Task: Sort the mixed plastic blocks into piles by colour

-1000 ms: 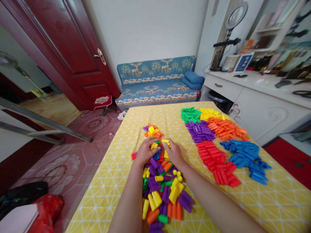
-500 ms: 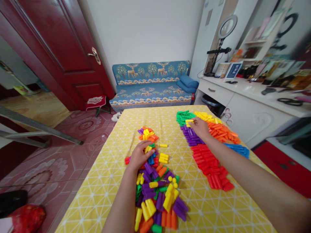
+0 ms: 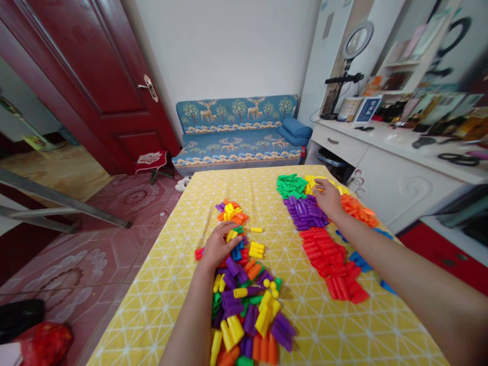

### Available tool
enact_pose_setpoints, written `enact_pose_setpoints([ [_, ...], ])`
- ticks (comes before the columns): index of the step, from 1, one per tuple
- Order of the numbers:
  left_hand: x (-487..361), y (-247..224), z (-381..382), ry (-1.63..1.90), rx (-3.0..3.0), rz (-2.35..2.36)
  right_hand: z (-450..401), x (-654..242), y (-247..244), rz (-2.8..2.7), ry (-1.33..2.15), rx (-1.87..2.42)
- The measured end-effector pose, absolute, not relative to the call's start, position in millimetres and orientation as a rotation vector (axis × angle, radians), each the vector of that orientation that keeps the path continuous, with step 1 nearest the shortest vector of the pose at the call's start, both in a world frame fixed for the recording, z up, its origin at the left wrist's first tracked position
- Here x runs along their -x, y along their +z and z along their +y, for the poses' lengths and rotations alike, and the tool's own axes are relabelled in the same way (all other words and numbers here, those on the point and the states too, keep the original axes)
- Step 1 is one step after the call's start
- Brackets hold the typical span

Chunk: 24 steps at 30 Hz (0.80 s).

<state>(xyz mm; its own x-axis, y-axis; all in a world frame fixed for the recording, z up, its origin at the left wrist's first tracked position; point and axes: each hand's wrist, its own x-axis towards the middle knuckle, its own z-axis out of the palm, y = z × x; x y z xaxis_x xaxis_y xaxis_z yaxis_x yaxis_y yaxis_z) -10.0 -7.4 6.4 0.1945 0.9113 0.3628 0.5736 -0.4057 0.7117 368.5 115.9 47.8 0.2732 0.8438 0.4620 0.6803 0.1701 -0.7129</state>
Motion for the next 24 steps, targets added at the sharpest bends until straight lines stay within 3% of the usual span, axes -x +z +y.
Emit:
enact_pose_setpoints([
  [5,9,9,-10,1.082,-2.065,1.482,31,-292,20,-1.794,0.613,1.213],
  [10,10,10,-11,1.052,-2.092,1.555,-39,-244,-9,-1.953,0.696,1.135],
  [17,11,8,-10,1.11,-2.021,1.549,-37,-201,-18,-1.866,0.775,1.063],
  [24,5,22,-9,1.363,-1.535,1.328,-29,-190,-21,-1.617,0.833,1.1],
])
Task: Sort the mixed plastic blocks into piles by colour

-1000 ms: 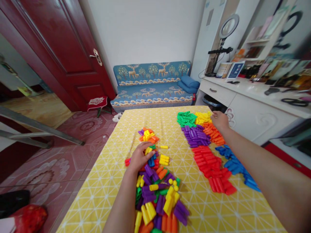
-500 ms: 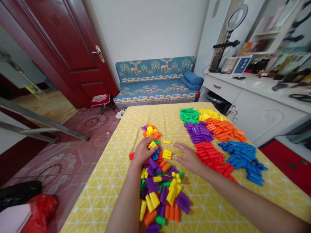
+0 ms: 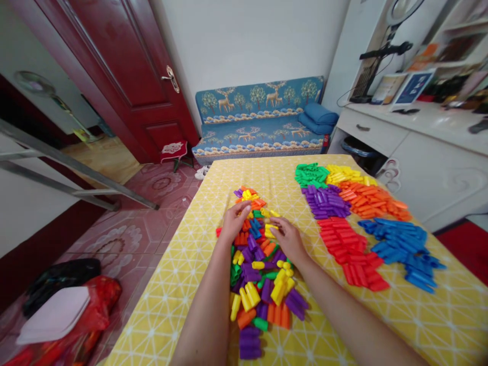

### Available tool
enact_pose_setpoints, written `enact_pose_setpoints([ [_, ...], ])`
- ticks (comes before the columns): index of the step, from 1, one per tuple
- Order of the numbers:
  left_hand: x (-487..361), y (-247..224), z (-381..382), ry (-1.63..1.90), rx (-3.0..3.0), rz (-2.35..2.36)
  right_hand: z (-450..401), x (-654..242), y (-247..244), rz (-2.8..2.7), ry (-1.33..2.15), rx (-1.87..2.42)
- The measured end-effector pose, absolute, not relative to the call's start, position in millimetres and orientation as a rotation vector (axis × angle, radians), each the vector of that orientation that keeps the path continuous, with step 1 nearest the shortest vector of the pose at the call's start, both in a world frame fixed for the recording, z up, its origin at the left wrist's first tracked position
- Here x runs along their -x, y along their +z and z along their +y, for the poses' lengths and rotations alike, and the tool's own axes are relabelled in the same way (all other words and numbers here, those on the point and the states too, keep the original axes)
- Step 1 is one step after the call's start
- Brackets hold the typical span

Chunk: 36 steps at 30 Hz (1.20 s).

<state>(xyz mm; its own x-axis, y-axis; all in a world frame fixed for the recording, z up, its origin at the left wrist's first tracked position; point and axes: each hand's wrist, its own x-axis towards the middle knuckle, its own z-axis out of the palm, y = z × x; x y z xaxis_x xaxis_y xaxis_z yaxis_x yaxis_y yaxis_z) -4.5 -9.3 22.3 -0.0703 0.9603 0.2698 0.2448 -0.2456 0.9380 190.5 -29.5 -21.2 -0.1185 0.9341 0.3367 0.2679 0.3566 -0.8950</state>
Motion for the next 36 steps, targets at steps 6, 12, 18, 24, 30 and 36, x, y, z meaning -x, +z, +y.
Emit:
enact_pose_setpoints([
  [6,-9,57,20,1.323,-1.257,0.963,-30,-190,-22,-1.524,0.881,1.13],
  [12,-9,62,66,1.819,-0.404,0.753,-33,-190,-16,-1.552,0.896,1.111],
  [18,-5,35,78,2.04,-0.22,0.737,-33,-190,-15,-1.536,0.91,1.1],
  [24,3,29,74,2.097,-0.135,0.722,-34,-189,-14,-1.524,0.933,1.092],
  [30,42,42,61,2.146,-0.153,0.767,-35,-191,-11,-1.52,0.931,1.091],
  [36,78,41,24,2.118,-0.226,0.96,-34,-192,-11,-1.417,0.983,1.079],
])
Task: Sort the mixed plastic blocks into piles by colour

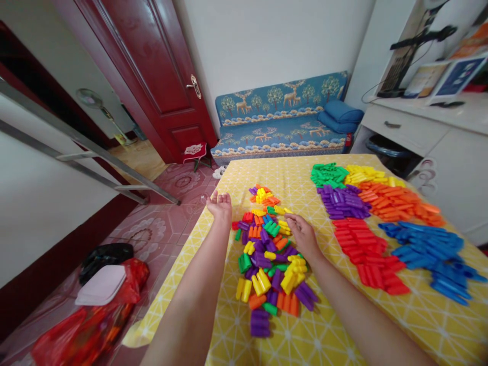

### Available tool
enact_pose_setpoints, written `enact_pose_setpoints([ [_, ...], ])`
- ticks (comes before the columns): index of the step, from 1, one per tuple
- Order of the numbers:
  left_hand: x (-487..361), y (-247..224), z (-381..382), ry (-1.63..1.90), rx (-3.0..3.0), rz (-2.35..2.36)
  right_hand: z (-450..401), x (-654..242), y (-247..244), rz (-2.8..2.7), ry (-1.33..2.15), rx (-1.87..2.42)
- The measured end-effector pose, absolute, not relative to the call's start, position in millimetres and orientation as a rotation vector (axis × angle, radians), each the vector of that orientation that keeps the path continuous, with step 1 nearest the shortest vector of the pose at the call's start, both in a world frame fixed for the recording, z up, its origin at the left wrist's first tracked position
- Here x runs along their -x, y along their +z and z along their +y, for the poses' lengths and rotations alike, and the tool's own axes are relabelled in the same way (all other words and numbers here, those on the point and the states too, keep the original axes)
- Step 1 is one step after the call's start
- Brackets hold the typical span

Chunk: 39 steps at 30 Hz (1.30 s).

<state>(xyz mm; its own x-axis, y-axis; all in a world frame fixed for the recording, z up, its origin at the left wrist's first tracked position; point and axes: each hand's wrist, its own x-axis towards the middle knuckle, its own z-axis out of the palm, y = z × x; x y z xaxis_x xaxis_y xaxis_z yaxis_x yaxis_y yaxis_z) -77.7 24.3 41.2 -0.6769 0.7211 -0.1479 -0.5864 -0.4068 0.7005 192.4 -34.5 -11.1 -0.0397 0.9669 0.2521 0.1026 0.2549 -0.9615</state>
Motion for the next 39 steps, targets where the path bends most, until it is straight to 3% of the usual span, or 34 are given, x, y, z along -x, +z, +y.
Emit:
enact_pose_setpoints([
  [4,89,33,-30,1.971,-0.447,1.151,-34,-212,-10,-1.293,1.141,1.067],
  [7,99,33,-89,1.467,-1.267,1.401,-61,-241,-10,-1.449,1.182,1.146],
  [11,96,34,-169,0.853,-1.875,1.434,-133,-276,-20,-1.982,0.866,1.193],
  [15,59,19,-208,0.556,-2.23,1.434,-170,-271,-30,-2.303,0.636,1.17],
  [25,0,13,-109,1.238,-2.023,1.662,-68,-201,-11,-1.913,0.752,1.016],
  [33,11,21,-34,1.62,-1.798,1.916,2,-188,-14,-1.6,0.349,1.204],
  [36,32,11,-22,1.579,-1.485,2.176,21,-188,-24,-1.578,0.322,1.372],
  [39,30,4,-13,1.411,-1.505,1.912,25,-186,-29,-1.669,0.424,1.354],
])
